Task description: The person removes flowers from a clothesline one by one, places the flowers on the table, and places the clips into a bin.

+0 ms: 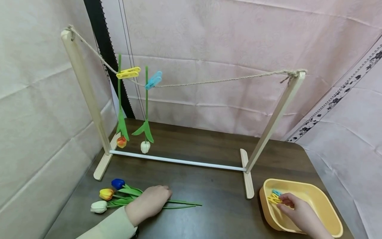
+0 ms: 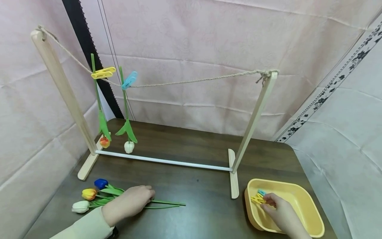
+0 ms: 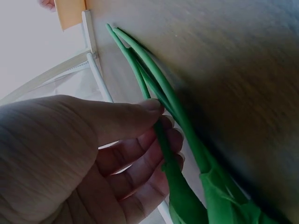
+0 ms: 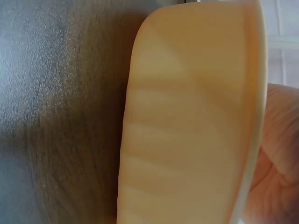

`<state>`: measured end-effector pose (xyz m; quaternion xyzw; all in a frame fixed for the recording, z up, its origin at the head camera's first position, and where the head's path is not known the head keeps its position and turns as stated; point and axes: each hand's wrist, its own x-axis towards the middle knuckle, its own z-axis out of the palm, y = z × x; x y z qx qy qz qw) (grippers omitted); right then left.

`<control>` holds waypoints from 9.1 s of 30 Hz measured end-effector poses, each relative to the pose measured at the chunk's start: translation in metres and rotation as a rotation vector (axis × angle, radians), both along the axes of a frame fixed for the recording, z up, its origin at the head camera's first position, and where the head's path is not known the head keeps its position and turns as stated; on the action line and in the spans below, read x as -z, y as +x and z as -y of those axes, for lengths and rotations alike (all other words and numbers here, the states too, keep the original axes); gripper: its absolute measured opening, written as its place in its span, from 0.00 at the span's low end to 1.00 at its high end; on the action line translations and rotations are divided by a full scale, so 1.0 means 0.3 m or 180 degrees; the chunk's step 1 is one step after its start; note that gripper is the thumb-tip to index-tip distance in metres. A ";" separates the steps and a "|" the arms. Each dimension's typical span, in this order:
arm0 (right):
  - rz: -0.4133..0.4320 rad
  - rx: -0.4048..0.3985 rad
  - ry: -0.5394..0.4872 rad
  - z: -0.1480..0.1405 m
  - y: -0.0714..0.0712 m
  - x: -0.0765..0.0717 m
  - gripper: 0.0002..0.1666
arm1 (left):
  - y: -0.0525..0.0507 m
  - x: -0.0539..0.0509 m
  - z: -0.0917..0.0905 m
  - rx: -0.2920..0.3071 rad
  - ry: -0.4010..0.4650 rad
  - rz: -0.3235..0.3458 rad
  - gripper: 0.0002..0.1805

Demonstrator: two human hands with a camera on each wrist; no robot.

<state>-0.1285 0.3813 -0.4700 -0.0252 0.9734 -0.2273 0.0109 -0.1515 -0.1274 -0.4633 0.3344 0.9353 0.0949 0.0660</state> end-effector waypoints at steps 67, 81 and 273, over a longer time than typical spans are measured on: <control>-0.0816 -0.0541 0.0046 0.200 -0.135 -0.231 0.10 | -0.074 -0.116 0.076 -0.0396 0.0465 -0.0174 0.11; -0.1246 -0.1610 -0.0071 0.546 -0.293 -0.491 0.14 | -0.155 -0.371 0.189 -0.1003 0.1702 -0.0655 0.27; -0.1045 -0.0655 -0.0280 0.396 -0.152 -0.252 0.18 | -0.079 -0.143 0.101 -0.0868 0.1125 -0.0176 0.13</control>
